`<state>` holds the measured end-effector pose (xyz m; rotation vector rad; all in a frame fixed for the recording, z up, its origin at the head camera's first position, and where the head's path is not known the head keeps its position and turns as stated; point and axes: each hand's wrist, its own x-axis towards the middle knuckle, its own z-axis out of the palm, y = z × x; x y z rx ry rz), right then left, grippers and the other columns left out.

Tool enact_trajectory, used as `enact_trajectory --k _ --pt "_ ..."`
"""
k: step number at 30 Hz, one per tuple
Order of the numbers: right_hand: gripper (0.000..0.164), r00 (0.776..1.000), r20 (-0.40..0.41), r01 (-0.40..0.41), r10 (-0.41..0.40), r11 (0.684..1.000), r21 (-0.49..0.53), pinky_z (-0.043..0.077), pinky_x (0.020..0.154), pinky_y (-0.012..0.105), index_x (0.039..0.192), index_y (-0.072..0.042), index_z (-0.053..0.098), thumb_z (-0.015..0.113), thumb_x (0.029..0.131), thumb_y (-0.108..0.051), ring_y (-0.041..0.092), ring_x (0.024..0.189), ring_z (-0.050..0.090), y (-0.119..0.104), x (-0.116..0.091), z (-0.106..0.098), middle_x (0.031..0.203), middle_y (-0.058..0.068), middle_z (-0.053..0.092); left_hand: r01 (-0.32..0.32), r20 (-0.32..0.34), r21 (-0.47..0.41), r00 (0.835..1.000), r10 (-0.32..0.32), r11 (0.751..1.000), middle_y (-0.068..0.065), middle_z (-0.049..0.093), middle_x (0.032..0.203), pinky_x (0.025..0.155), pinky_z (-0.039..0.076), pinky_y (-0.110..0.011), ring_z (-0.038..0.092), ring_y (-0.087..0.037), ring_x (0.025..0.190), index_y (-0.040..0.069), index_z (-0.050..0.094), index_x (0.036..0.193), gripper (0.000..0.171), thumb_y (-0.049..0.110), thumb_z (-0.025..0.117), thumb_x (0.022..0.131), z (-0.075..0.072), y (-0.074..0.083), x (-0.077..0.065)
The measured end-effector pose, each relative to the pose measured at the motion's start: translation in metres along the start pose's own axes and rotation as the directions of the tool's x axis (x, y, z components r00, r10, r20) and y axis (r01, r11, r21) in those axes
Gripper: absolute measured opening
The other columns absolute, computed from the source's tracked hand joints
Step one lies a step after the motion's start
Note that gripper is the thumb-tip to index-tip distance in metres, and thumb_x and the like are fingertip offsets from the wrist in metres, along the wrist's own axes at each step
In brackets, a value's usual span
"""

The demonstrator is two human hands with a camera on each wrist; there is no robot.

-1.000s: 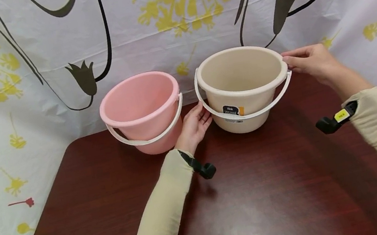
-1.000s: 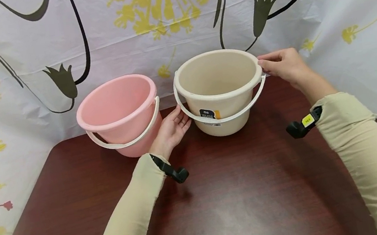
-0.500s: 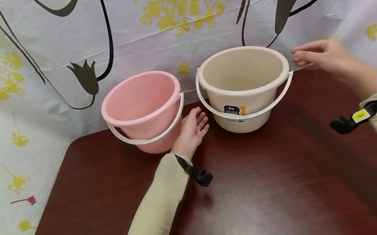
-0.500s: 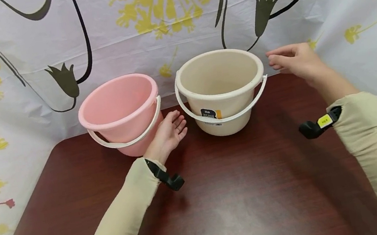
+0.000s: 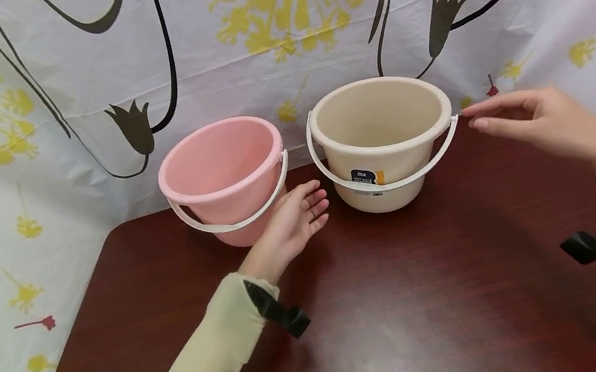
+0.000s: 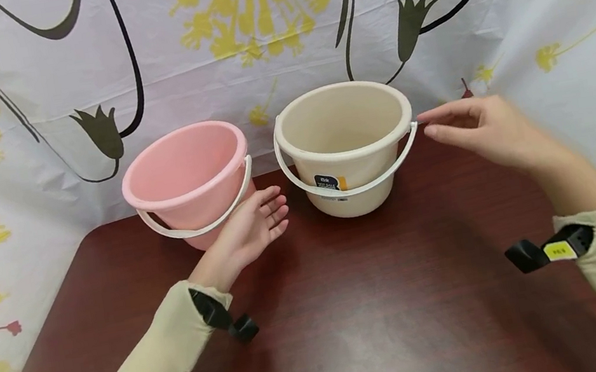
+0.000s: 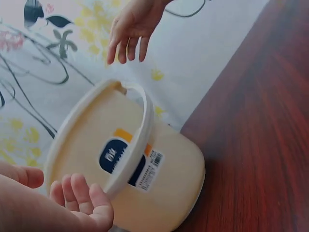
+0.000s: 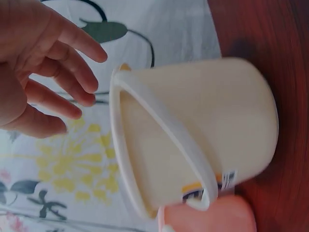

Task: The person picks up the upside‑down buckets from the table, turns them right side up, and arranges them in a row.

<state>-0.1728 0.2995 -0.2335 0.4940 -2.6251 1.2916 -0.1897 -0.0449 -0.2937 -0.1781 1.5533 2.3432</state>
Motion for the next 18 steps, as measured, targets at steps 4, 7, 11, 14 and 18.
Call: enact_trajectory --k 4,7,11,14,18 --pt "0.03 1.0 0.015 0.009 -0.008 0.995 -0.102 0.038 0.072 0.007 0.116 -0.016 0.064 0.065 0.086 -0.016 -0.006 0.091 0.054 -0.013 -0.013 0.011 0.1 -0.017 0.065 -0.015 0.06 0.039 0.998 0.012 0.999 -0.001 0.054 0.085 0.071 0.043 -0.027 0.052 -0.014 0.078 0.009 0.053 0.102 0.013 0.017 0.048 0.093 -0.006 0.006 -0.021" --pt "0.029 0.997 0.057 0.048 -0.042 0.994 -0.102 0.04 0.073 0.008 0.115 -0.015 0.064 0.064 0.087 -0.015 -0.003 0.092 0.056 -0.023 -0.019 0.022 0.105 -0.011 0.064 -0.033 0.093 0.07 0.995 0.026 0.997 -0.001 0.053 0.087 0.072 0.042 -0.027 0.051 -0.014 0.079 0.007 0.05 0.106 0.017 0.017 0.048 0.093 -0.011 0.015 -0.036" --pt "0.029 0.975 0.126 0.183 -0.183 0.983 0.011 0.046 0.075 0.013 0.114 -0.008 0.063 0.062 0.086 -0.003 0.007 0.093 0.06 -0.038 -0.019 0.034 0.107 0.002 0.062 -0.067 0.136 0.131 0.989 0.049 0.989 -0.002 0.052 0.089 0.074 0.043 -0.027 0.051 -0.015 0.081 0.007 0.049 0.107 0.017 0.018 0.046 0.094 -0.019 0.031 -0.052" --pt "0.028 0.961 0.154 0.231 -0.23 0.973 0.01 0.046 0.075 0.014 0.113 -0.009 0.064 0.062 0.086 -0.004 0.009 0.093 0.06 -0.052 -0.011 0.041 0.107 0.002 0.063 -0.104 0.163 0.172 0.984 0.076 0.98 -0.002 0.052 0.089 0.075 0.043 -0.027 0.051 -0.015 0.082 0.008 0.049 0.103 0.013 0.018 0.043 0.096 -0.028 0.046 -0.059" --pt "0.027 0.952 0.188 0.258 -0.242 0.964 -0.067 0.046 0.071 0.016 0.114 -0.017 0.064 0.062 0.088 -0.012 0.008 0.09 0.061 -0.073 0.007 0.046 0.108 -0.003 0.064 -0.151 0.16 0.233 0.98 0.116 0.961 -0.004 0.049 0.097 0.081 0.041 -0.029 0.049 -0.017 0.089 0.008 0.047 0.107 0.017 0.02 0.039 0.098 -0.041 0.074 -0.063"
